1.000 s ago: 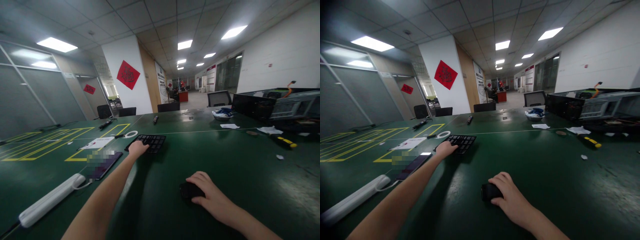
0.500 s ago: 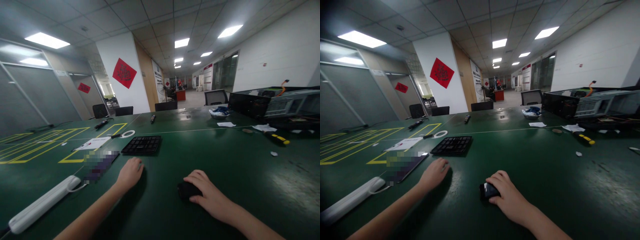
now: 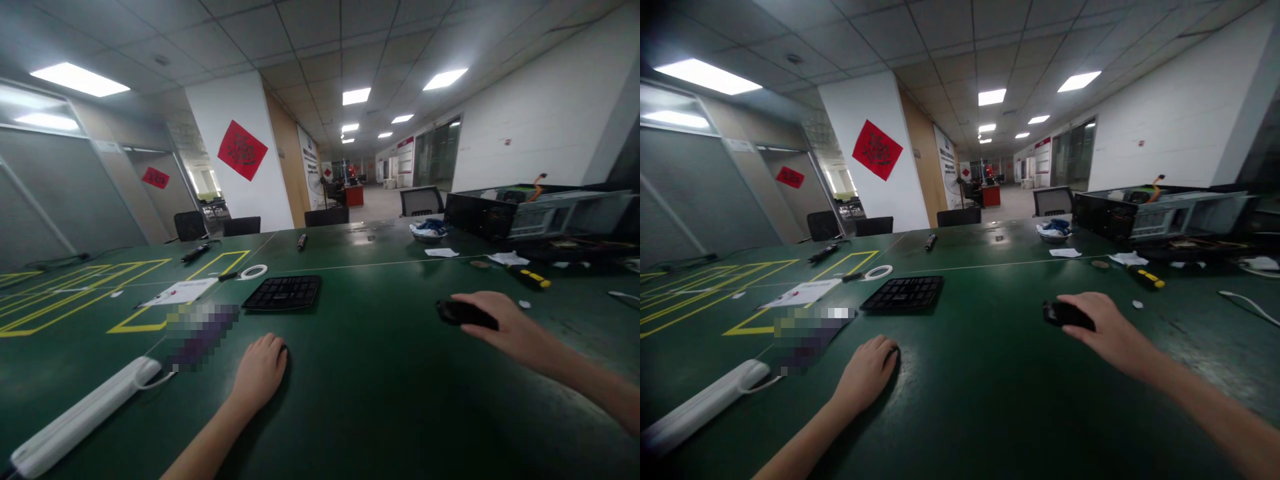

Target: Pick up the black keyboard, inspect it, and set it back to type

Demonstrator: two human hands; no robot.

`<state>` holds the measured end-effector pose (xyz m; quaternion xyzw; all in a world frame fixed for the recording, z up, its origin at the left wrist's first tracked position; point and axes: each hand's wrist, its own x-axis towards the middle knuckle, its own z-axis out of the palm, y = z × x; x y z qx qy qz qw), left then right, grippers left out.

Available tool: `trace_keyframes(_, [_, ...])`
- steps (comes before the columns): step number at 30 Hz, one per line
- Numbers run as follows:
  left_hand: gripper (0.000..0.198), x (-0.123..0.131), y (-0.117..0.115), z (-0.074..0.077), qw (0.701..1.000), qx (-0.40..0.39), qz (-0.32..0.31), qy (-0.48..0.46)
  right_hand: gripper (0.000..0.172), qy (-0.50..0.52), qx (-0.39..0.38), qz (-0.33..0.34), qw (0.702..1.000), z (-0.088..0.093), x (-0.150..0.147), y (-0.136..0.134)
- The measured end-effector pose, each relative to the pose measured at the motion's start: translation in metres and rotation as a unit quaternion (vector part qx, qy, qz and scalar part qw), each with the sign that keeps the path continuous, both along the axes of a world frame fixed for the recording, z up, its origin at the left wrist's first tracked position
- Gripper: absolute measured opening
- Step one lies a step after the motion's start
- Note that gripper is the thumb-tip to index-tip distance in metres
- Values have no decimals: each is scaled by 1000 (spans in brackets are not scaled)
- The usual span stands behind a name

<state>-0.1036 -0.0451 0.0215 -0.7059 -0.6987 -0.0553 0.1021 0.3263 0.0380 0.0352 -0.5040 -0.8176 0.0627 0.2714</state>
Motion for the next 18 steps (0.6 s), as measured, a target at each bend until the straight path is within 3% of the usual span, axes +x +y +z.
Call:
trace_keyframes(4, [25, 1, 2, 1, 1000, -4, 9, -2, 52, -86, 12, -192, 978, -39, 93, 17])
trace_keyframes(7, [24, 1, 2, 2, 1000, -9, 8, -9, 54, -108, -40, -259, 959, -60, 126, 16])
trace_keyframes(10, [24, 2, 2, 4, 1000, -19, 16, -14, 61, -127, -58, -297, 944, -62, 122, 8])
trace_keyframes(14, [28, 3, 0, 5, 1000, -5, 15, 4, 80, -123, 24, -395, 910, -54, 103, -6])
trace_keyframes(18, [38, -1, -3, 5, 996, 4, 72, 46, 73, -146, 19, -370, 917, -59, 111, -4])
